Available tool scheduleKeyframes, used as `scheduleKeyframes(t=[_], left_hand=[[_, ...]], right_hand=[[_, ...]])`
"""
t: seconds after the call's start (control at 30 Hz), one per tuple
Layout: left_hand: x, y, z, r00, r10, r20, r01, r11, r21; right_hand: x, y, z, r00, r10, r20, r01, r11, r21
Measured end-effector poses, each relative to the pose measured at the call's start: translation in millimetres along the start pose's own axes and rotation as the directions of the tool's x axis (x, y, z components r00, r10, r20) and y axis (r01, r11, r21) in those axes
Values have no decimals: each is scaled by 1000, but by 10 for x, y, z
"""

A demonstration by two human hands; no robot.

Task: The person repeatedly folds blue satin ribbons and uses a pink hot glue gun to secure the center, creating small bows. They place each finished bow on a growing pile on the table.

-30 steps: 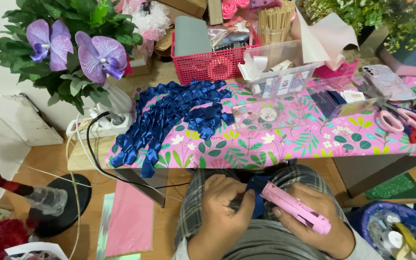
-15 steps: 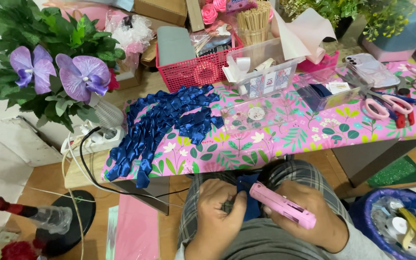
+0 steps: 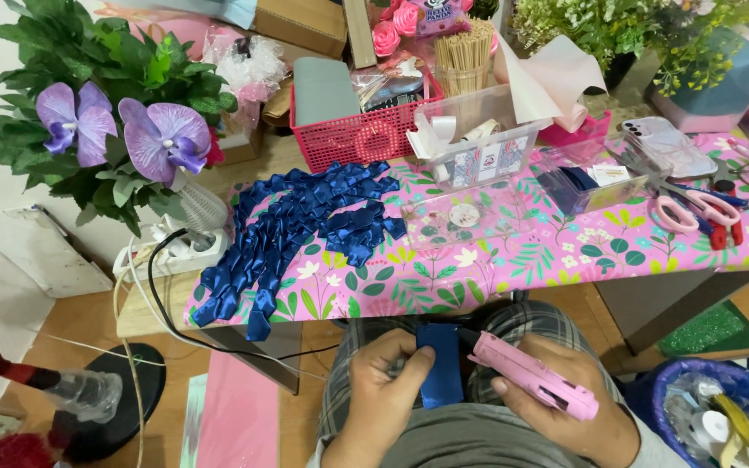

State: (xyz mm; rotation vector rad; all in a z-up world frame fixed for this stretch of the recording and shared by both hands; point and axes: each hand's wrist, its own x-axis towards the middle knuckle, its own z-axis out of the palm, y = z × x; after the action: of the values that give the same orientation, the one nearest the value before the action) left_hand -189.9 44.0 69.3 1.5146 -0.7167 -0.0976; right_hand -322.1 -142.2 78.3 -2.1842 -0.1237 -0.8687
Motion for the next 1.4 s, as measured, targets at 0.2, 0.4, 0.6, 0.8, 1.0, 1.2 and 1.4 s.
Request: scheduleKeyframes(t=[0.2, 0.4, 0.6, 0.8, 1.0, 1.2, 1.4], left_hand=[[-6, 5, -13, 999, 50, 14, -50, 999, -12], [-2, 67, -21, 997, 59, 39, -59, 998, -20], [-13, 55, 8, 998, 62, 14, -62, 998, -26], [-14, 26, 24, 995, 103, -6, -103, 994, -26], [-12, 25, 35, 995, 95, -2, -95, 995, -20], [11, -17, -35, 996, 75, -50, -75, 997, 5], [74, -37, -59, 989, 16, -147, -36, 990, -136]], right_hand=[[90, -23, -42, 992, -113, 52, 117, 991, -67], [89, -22, -10, 996, -67, 51, 71, 995, -65], [66, -4, 19, 1000, -17, 7, 18, 999, -48], [55, -20, 10, 1000, 22, 14, -21, 996, -86], [56, 27, 17, 997, -76, 30, 79, 991, -113], [-25, 118, -16, 998, -43, -53, 33, 984, -178], [-17, -66, 51, 997, -47, 55, 44, 998, 46]])
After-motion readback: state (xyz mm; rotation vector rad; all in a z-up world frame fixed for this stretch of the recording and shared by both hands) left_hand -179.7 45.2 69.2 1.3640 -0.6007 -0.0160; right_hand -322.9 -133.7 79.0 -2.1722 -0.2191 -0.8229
